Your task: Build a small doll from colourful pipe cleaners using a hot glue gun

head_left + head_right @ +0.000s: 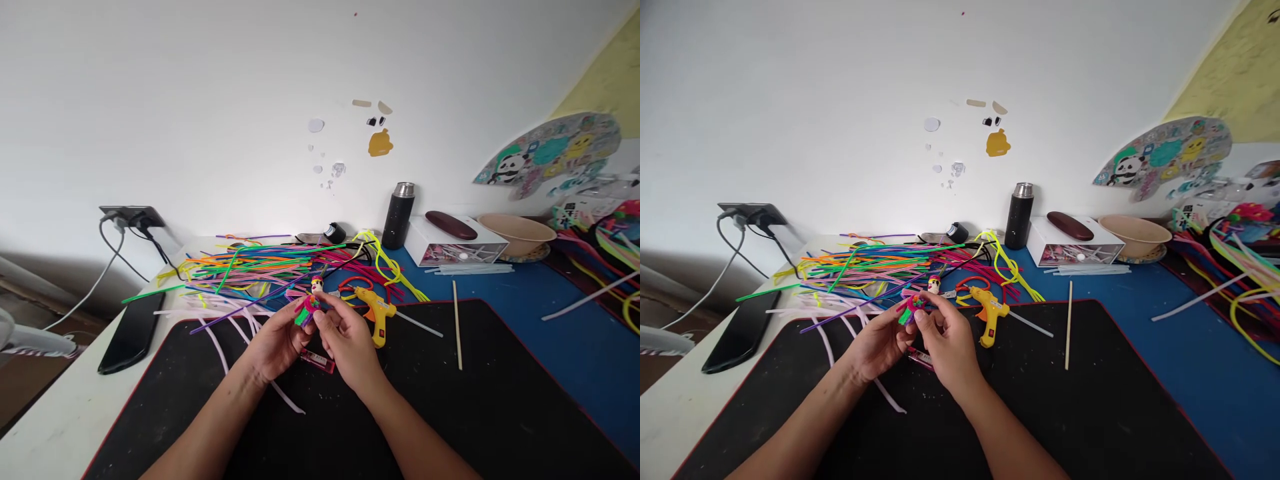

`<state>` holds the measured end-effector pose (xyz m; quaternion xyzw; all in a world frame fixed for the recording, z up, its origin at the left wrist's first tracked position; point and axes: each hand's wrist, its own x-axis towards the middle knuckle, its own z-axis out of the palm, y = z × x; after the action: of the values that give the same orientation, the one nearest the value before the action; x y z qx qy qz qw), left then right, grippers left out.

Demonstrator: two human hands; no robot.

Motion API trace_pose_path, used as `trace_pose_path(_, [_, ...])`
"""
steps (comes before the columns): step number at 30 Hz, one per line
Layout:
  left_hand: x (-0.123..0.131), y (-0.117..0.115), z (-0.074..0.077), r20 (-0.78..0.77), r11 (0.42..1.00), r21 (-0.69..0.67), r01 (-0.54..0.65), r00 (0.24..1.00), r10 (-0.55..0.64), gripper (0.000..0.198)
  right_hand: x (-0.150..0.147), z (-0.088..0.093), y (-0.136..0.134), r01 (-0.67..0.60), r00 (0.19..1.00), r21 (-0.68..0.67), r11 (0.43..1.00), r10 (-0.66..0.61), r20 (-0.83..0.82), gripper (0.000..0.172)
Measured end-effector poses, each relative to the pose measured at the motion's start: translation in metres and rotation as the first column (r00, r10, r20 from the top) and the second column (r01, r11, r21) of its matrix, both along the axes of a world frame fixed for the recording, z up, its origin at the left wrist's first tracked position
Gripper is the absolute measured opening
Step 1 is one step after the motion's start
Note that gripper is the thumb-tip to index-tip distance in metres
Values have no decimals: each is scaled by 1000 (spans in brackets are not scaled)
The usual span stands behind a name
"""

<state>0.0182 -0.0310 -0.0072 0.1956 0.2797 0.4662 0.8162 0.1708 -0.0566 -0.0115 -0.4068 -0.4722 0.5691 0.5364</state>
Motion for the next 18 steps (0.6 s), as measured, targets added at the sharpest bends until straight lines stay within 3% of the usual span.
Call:
trace_pose_path(5, [4, -2, 3, -26, 1000, 23, 12, 1000, -12, 41, 0, 0, 3, -8, 996, -67, 998, 1, -92, 62])
trace_pose_path(18, [4, -4, 2, -120, 992, 120, 26, 993, -12, 33, 5, 1, 8, -78, 952, -180, 981, 19, -306, 48])
